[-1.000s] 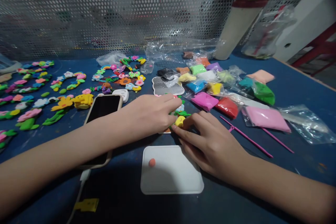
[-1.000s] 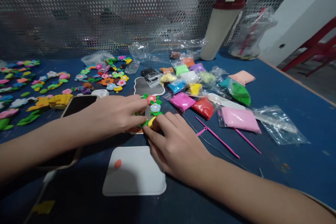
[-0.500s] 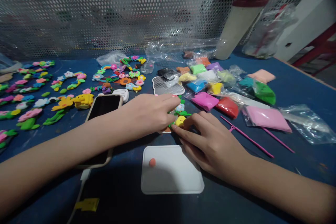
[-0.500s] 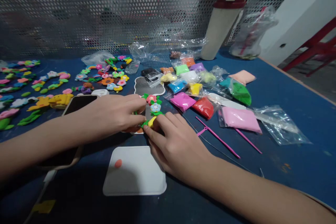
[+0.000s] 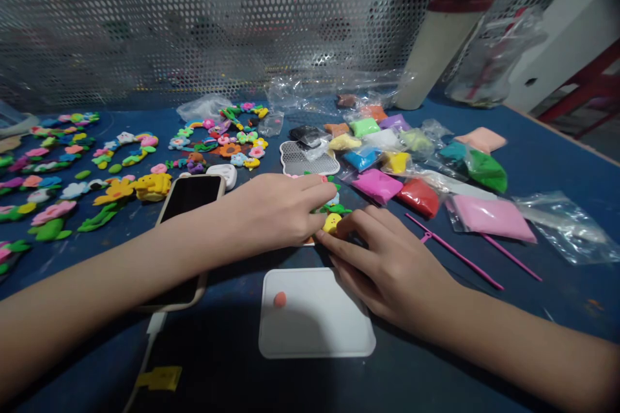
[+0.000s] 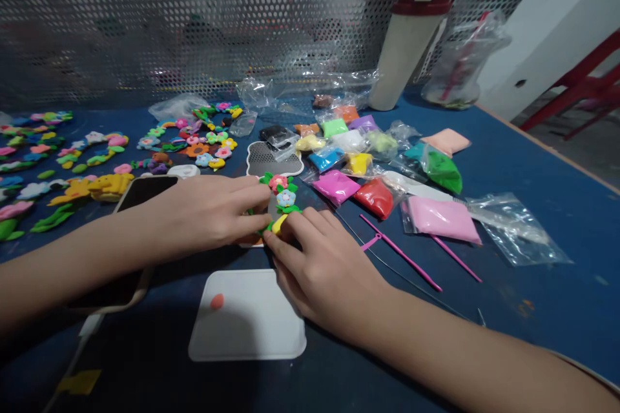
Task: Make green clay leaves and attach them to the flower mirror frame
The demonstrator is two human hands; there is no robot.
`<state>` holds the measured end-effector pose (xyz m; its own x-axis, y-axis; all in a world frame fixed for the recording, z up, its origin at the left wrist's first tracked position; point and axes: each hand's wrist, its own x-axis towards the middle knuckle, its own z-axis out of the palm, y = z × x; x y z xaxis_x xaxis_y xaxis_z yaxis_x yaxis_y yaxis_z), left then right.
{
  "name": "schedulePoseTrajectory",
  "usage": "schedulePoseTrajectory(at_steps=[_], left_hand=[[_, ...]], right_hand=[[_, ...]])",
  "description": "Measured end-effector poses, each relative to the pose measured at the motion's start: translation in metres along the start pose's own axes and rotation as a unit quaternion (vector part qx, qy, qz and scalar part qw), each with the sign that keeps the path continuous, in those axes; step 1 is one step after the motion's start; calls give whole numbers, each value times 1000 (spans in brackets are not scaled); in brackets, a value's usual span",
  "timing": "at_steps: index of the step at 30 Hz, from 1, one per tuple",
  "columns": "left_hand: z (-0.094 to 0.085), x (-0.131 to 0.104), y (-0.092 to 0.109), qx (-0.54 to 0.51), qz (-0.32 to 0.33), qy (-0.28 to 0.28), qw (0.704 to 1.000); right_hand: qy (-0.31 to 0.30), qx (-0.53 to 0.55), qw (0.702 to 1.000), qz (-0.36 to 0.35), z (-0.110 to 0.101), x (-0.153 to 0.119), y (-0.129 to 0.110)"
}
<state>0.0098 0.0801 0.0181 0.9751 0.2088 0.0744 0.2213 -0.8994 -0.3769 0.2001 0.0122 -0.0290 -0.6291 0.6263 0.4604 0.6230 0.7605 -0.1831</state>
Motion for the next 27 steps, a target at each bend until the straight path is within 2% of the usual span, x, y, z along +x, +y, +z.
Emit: schedulePoseTrajectory(at_steps=[8,21,27], left_hand=[[-3,1,3,2,17,18,1000],[4,0,4,0,25,37,999],[3,0,2,-4,8,7,1000]], right_hand=[[0,-1,1000,2,0,1,-1],[0,-6,1000,4,1,1,-1],[1,-6,1000,1,1,2,0]])
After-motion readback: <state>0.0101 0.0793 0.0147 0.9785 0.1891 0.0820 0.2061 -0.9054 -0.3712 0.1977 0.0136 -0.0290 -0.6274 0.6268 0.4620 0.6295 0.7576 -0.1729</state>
